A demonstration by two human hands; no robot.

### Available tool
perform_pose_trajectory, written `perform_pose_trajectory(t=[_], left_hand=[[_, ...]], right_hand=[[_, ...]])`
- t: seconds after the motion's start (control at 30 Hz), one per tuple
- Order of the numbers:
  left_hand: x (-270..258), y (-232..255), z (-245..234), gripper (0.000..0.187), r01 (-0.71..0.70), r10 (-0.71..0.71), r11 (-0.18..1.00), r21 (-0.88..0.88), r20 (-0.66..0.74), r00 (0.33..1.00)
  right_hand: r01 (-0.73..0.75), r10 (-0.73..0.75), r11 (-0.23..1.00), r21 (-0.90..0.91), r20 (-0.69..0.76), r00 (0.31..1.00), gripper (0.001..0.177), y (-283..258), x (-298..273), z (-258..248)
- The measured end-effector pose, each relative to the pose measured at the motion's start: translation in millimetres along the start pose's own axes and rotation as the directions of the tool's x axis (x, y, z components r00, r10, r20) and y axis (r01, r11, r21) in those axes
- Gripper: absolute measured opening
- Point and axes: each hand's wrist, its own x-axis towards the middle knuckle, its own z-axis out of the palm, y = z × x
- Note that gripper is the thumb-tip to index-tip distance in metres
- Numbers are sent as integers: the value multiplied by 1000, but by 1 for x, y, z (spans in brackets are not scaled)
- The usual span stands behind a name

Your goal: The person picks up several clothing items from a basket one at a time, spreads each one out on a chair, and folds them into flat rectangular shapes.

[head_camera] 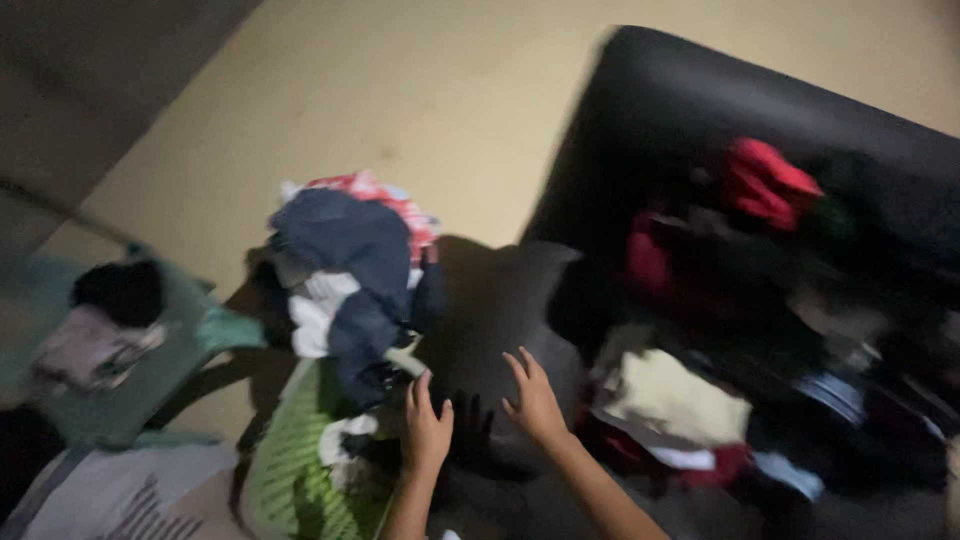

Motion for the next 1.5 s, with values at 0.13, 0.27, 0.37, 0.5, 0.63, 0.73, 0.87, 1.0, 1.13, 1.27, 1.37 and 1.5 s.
perform_pose_trajectory(t=[0.13, 0.27, 0.37, 0.5, 0.63, 0.73, 0.87, 1.0, 1.13, 1.27, 1.37, 1.5], left_hand=[[41, -55, -48, 64, 268, -269, 963, 29, 8, 963], [72, -128, -71, 65, 436, -436, 900, -2, 3, 900], [84, -184, -68, 64, 454, -459, 878, -149, 1, 888], [97, -238, -69, 58, 481, -494, 848, -224, -5, 869], [106, -280, -60, 58, 311, -334, 940, -139, -191, 923], [115, -297, -50, 47, 399, -439, 324, -858, 237, 866], [148, -304, -58, 48, 212, -259, 930, -301, -125, 958], [169, -291, -61, 64, 218, -312, 891, -399, -188, 931], [203, -251, -67, 81, 352, -445, 512, -783, 108, 889], [209, -183, -65, 85, 372, -398, 433, -821, 196, 896], [200, -136, -60, 83, 427, -424, 401, -810, 249, 871], [171, -57, -45, 80, 473, -400, 368, -801, 322, 858]], right_hand=[[155, -155, 988, 29, 14, 988, 77, -57, 76, 63], [212, -204, 975, -72, 105, 973, 67, -91, 153, 148], [207, -175, 950, -235, 151, 973, 57, -102, 218, 208], [203, -81, 860, -468, 266, 960, 60, -136, 314, 251], [294, -193, 830, -474, 250, 949, 51, -198, 383, 276], [184, -9, 836, -517, 324, 946, 46, -235, 415, 299], [165, -137, 794, -585, 93, 986, 34, -224, 438, 326], [273, -343, 924, -267, -263, 902, 32, -196, 443, 291], [368, -340, 929, -18, -428, 837, 28, -188, 402, 194], [514, -370, 849, 120, -559, 742, 27, -209, 251, 93], [500, -356, 838, 218, -474, 805, 33, -230, 120, 27], [318, -166, 866, 385, -378, 911, 35, -218, 14, -29]])
